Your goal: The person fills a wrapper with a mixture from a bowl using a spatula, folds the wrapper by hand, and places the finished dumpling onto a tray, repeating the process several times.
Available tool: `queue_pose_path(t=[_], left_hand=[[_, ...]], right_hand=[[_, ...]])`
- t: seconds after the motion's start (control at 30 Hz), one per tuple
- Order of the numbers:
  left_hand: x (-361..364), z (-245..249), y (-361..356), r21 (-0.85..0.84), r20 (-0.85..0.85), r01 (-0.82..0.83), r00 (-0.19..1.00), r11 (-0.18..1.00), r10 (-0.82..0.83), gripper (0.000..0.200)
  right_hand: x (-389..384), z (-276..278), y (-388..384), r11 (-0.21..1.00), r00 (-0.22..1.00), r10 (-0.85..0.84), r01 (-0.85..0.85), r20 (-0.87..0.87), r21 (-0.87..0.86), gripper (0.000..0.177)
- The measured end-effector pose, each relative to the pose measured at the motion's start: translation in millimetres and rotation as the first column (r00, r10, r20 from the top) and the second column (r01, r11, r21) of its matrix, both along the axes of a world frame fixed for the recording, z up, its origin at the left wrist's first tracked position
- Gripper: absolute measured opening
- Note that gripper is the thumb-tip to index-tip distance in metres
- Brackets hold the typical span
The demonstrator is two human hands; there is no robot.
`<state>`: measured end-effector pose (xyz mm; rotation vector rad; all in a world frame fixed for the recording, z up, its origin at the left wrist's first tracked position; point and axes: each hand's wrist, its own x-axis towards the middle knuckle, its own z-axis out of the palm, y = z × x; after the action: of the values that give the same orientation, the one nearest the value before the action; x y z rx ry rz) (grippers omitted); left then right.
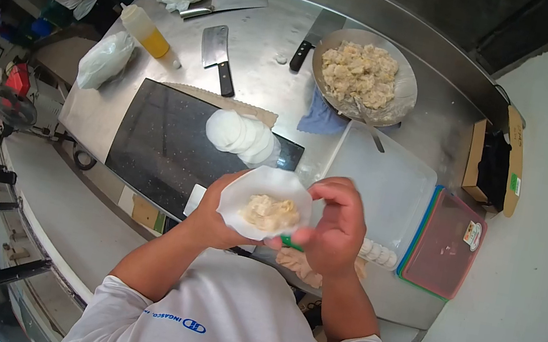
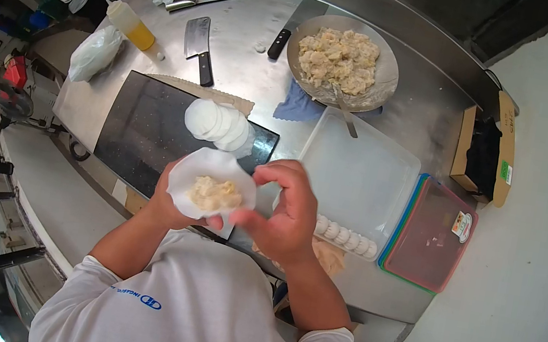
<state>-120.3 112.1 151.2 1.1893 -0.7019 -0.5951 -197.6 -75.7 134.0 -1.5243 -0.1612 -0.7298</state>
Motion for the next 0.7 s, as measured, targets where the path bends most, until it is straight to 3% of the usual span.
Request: queue_pose_path(t=[0.03,0.1,0.17,0.2,0.27,0.37,0.47,0.6,0.7], left_hand=[[0,1,1,0.006,0.088,-0.033,0.996,0.999,0.033,0.079],[-4,3,4,0.013,0.159,-0.122,0.98,0.992,0.118,0.072],[-7,-3,3,-0.02,0.075,-0.168,0.983,0.986,0.169,0.066],[-7,0,1,-0.019,0.073,-0.168,0.983,0.986,0.169,0.066],[-1,8,-4,-0.023,0.238,-0.12,0.964,0.993,0.122,0.061],[4,1,-5,-0.058,0.384,-0.106,0.915,0.993,0.12,0.056],[4,1,-8,-0.079,0.422,-0.066,0.902,0.995,0.093,0.048],[1,3,-11,-0.082,0.372,-0.03,0.926,0.996,0.059,0.047],[-2,6,-16,-0.049,0.393,-0.067,0.916,0.997,0.081,0.046]], right_hand=[[-4,4,4,0.967,0.98,0.19,-0.177,-0.056,0.181,0.045],[-7,11,7,0.962,0.975,0.214,-0.201,-0.058,0.185,0.052],[-10,17,3,0.983,0.987,0.159,-0.161,-0.032,-0.09,0.04],[-11,21,1,0.983,0.987,0.159,-0.162,-0.034,-0.089,0.04],[-11,27,-2,0.948,0.997,0.078,-0.078,-0.012,-0.31,0.028],[-12,28,-5,0.896,0.997,0.071,-0.053,0.023,-0.441,0.023],[-14,24,-12,0.834,0.993,0.08,-0.021,0.083,-0.551,0.02],[-16,31,-10,0.87,0.994,0.038,0.015,0.098,-0.492,0.017],[-13,37,-5,0.918,0.998,-0.03,0.05,0.057,-0.393,0.027]])
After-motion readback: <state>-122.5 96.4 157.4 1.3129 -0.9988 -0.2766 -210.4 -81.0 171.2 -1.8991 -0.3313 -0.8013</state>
